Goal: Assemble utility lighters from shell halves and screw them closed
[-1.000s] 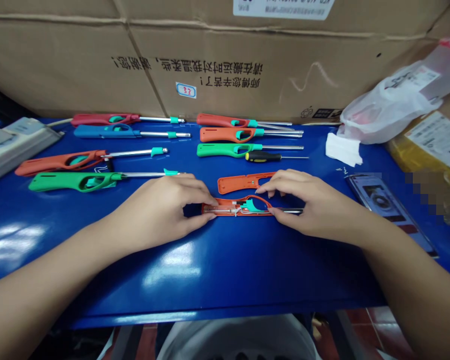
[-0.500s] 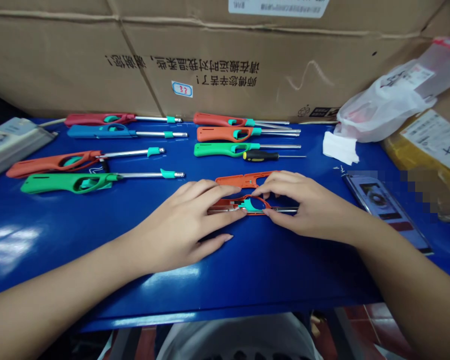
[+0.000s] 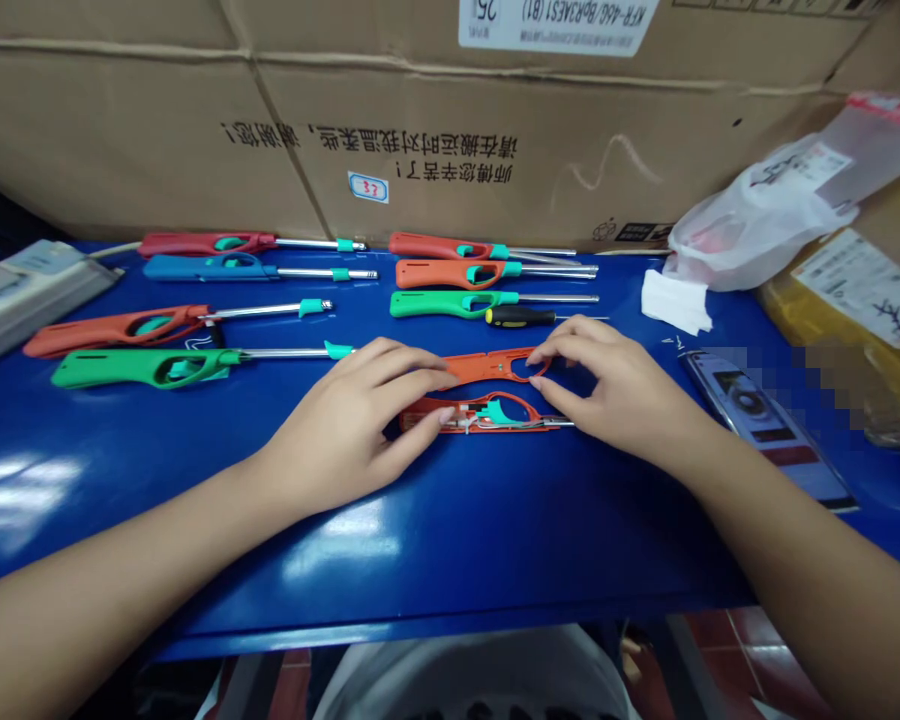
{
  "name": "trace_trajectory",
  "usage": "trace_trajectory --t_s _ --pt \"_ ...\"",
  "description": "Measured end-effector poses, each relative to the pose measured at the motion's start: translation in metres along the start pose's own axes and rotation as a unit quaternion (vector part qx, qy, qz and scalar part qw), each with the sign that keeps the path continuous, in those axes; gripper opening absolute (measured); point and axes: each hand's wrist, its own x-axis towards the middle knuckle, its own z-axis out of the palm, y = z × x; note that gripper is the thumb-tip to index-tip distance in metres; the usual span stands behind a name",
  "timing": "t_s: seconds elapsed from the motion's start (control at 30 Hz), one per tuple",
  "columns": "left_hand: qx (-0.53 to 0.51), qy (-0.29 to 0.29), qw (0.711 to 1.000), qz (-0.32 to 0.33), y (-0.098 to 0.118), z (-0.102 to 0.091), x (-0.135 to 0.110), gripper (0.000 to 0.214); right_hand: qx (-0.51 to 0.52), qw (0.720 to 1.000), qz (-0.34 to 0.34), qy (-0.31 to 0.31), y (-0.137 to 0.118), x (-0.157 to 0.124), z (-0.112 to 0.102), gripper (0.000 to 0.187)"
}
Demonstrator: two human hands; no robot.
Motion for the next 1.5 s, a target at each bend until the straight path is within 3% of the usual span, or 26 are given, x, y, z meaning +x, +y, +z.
trace_trajectory --t_s 0.17,0.27,0.43,0.6,0.73,0.93,1.03,1.23,1.5 --pt "0.01 0.026 1.0 -0.001 -0.005 0.002 0.001 0.029 0.012 1.0 -0.005 -0.02 0.0 0.001 0.003 0.007" --pt "0.058 0.048 0.997 0.034 -0.004 -0.002 0.0 0.04 0.023 0.999 -0.019 0.026 -0.009 0.002 -0.003 0.006" --pt "0.152 0.074 0.984 0.062 -0.001 -0.012 -0.002 0.048 0.097 0.992 0.046 0.068 -0.024 0.0 -0.007 0.008" --pt "0.139 0.061 0.984 0.091 -0.003 -0.016 -0.003 0.037 0.229 0.967 0.115 0.009 -0.026 -0.001 0.002 0.015" --pt "0.122 0.035 0.986 0.108 -0.007 -0.018 -0.001 0.029 0.258 0.953 0.157 -0.033 -0.025 -0.001 0.005 0.022" --pt "0.064 -0.021 0.996 0.059 -0.007 -0.021 0.001 0.027 0.141 0.986 0.042 -0.082 -0.022 -0.003 -0.004 0.03" --pt "0.052 -0.05 0.996 0.043 -0.008 -0.022 0.002 0.028 0.105 0.989 0.003 -0.104 -0.02 -0.003 -0.006 0.031" --pt "0.053 -0.097 0.993 0.032 -0.012 -0.022 0.001 0.029 0.101 0.985 0.003 -0.137 -0.019 -0.004 0.0 0.031" --pt "0.032 -0.111 0.993 0.032 -0.013 -0.02 0.0 0.027 0.094 0.986 -0.016 -0.14 -0.02 -0.006 -0.001 0.028"
